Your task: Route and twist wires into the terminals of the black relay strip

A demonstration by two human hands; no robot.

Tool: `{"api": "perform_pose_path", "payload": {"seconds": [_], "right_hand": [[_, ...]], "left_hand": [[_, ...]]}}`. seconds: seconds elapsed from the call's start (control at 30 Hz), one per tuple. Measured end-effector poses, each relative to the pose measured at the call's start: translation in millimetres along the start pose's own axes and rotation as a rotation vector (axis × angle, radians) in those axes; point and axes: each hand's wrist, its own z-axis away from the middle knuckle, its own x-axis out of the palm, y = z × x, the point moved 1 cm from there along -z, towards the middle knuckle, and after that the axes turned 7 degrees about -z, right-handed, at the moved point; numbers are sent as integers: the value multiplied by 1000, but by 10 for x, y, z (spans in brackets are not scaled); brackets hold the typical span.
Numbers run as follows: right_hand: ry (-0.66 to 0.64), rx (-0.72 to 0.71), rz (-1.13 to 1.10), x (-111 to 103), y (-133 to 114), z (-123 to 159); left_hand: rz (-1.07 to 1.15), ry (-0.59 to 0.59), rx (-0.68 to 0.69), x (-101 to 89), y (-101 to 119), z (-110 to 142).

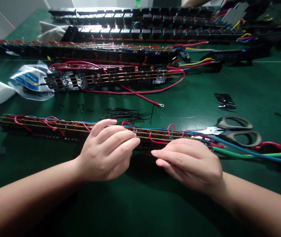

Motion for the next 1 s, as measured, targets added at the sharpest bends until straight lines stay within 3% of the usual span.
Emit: {"api": "perform_pose_path", "payload": {"seconds": [0.17, 0.27, 0.57, 1.0], "right_hand": [[36, 21, -77, 34, -7, -49], [21, 25, -121, 46, -7, -54], [36, 89, -214, 30, 47, -4], [-6, 109, -292, -13, 64, -38]], "left_hand": [[108, 2, 76, 25, 138, -92], [139, -15, 51, 35, 161, -100], [387, -187, -2, 135, 29, -22], [479, -218, -13, 114, -10, -26]]}}
